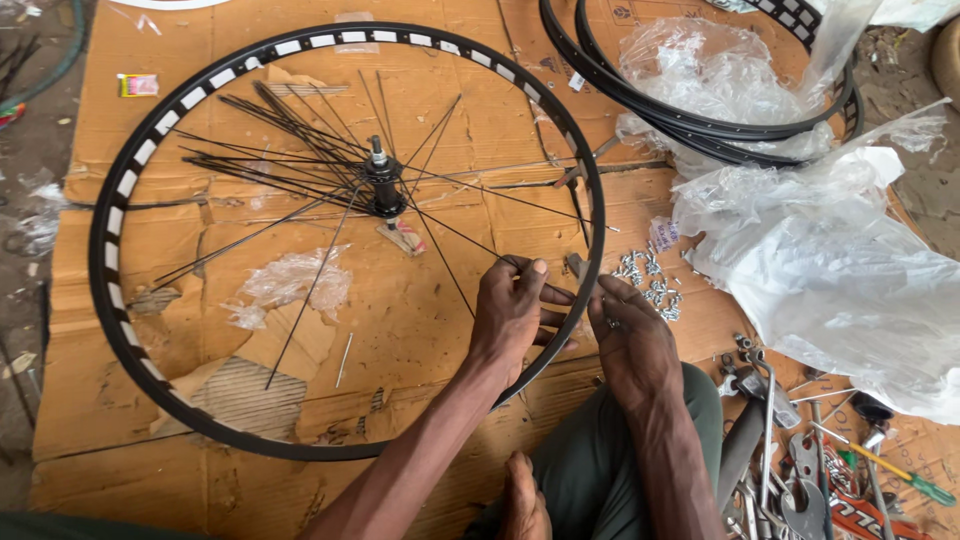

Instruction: The person assembles a bicycle wheel by inserting spokes into the hub and rim, then securing them with nipples. The person works on the floor, handling spokes, nipples, and the wheel components by hand.

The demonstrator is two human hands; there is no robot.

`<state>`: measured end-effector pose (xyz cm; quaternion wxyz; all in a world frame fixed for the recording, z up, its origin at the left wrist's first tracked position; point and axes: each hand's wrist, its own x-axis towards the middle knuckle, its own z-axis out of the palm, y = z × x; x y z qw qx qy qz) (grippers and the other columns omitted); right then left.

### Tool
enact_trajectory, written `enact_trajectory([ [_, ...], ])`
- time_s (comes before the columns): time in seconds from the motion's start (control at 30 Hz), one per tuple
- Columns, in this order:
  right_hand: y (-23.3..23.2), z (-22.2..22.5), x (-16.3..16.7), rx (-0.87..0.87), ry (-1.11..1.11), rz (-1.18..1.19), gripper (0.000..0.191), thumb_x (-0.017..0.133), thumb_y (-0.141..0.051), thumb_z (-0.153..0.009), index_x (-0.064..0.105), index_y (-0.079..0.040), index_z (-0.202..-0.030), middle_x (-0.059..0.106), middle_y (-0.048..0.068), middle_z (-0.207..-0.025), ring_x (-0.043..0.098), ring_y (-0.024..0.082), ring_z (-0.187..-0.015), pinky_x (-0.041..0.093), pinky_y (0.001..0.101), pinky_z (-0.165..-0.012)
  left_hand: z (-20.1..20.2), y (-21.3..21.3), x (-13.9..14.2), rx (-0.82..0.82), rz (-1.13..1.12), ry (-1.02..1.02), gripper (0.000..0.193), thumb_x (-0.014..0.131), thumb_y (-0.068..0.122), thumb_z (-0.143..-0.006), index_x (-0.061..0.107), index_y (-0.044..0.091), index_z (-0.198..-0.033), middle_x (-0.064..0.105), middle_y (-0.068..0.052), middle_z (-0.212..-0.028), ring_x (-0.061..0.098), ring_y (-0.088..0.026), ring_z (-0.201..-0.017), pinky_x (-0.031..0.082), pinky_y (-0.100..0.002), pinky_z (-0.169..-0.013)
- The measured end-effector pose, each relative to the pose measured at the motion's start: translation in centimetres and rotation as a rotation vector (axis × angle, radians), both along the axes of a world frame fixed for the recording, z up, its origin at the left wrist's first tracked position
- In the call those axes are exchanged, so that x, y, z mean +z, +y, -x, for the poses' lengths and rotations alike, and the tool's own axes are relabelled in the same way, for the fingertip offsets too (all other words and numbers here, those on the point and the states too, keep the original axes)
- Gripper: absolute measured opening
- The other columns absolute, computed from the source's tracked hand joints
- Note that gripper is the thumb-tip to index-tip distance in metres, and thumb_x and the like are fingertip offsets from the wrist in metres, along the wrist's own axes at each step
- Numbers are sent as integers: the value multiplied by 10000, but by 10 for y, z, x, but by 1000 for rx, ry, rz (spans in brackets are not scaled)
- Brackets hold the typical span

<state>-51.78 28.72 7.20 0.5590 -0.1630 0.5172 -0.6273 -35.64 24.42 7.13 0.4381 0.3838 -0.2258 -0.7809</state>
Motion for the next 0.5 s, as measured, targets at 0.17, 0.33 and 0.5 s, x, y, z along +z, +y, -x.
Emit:
enact_trajectory([
  [0.17, 9, 7, -14, -3, 64, 38, 245, 527, 76, -976, 580, 49, -1214, 662, 145, -1125, 667, 209, -1006, 569, 294, -910, 3, -4, 0, 14, 9, -47, 299, 529, 243, -1004, 374, 26, -1141, 713, -244, -870, 729, -299, -579, 629, -414, -426],
  [0.33, 7, 5, -16, -14, 44, 36, 205, 572, 28, -979, 593, 25, -1183, 673, 135, -1070, 677, 183, -951, 569, 277, -872, 2, -3, 1, -3, -10, -90, 266, 523, 195, -1007, 362, 20, -1127, 713, -233, -891, 738, -294, -635, 660, -403, -457],
  [0.5, 9, -1, -12, -55, 87, -13, 124, 662, -82, -990, 609, -21, -1084, 681, 81, -971, 650, 141, -862, 555, 248, -803, 1, -2, 1, -22, 21, -113, 248, 472, 239, -1024, 359, 53, -1143, 711, -227, -872, 748, -296, -619, 653, -388, -433],
])
